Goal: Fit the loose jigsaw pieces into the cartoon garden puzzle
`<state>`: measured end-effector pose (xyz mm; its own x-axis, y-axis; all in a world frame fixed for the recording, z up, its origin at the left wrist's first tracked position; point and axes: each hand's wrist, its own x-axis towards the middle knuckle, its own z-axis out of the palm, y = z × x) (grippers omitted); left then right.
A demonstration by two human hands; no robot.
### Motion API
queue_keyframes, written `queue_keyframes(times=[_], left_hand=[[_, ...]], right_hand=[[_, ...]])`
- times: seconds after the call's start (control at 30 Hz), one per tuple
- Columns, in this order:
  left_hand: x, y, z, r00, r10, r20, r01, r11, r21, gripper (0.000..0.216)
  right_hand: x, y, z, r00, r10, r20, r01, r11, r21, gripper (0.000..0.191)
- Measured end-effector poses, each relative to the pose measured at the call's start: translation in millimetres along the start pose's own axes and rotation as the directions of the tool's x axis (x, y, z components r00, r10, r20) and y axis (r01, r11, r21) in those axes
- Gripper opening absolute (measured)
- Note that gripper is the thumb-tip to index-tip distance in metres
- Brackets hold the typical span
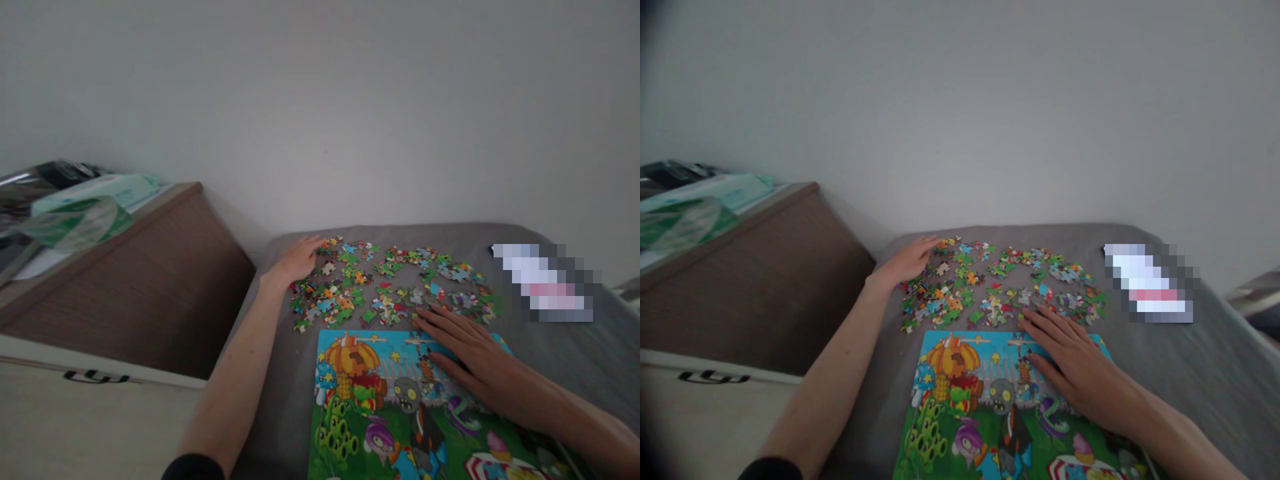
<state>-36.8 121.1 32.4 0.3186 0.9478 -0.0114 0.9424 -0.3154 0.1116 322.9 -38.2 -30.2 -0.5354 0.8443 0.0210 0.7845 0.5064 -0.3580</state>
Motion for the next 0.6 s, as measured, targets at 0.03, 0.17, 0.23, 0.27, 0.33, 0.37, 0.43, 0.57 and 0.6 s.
queue_keyframes(times=[0.03,0.17,0.23,0.27,0.33,0.37,0.43,0.57,0.6], left_hand=[[0.4,2.7,3.0,0.999,-0.024,0.036,0.023,0.999,0.022,0.058],[-2.2,5.5,5.4,0.977,-0.074,0.199,0.051,0.992,0.118,0.049],[-4.7,2.9,1.3,0.974,-0.082,0.213,0.051,0.988,0.144,0.045],[-5.6,1.9,-0.9,0.975,-0.077,0.208,0.047,0.988,0.147,0.043],[-5.7,2.7,-3.3,0.987,-0.028,0.16,0.01,0.994,0.112,0.043],[-4.8,4.8,-2.9,0.994,0.012,0.112,-0.02,0.997,0.077,0.046],[-1.9,11.7,1.2,0.996,0.091,0.019,-0.091,0.996,0.014,0.054],[3.1,24.3,13.0,0.987,0.146,0.071,-0.149,0.988,0.04,0.055],[3.2,25.3,14.5,0.986,0.14,0.096,-0.146,0.987,0.064,0.053]], right_hand=[[-0.4,-0.7,-0.5,1.0,-0.002,-0.002,0.002,1.0,-0.001,0.058],[-1.4,-3.3,-3.1,1.0,-0.002,-0.006,0.002,1.0,0.002,0.059],[-1.4,-4.1,-4.4,1.0,-0.002,0.0,0.002,1.0,0.007,0.059],[-1.3,-4.3,-4.9,1.0,-0.003,0.005,0.003,1.0,0.01,0.059],[-0.9,-4.4,-5.2,1.0,-0.005,0.008,0.005,1.0,0.017,0.059],[-0.8,-4.2,-5.1,1.0,-0.005,0.004,0.005,1.0,0.018,0.058],[-0.7,-3.5,-4.3,1.0,-0.009,-0.009,0.009,1.0,0.016,0.057],[-0.9,-1.7,-3.0,0.999,-0.036,-0.021,0.037,0.999,0.006,0.056],[-1.0,-1.6,-3.1,0.999,-0.04,-0.021,0.04,0.999,0.005,0.056]])
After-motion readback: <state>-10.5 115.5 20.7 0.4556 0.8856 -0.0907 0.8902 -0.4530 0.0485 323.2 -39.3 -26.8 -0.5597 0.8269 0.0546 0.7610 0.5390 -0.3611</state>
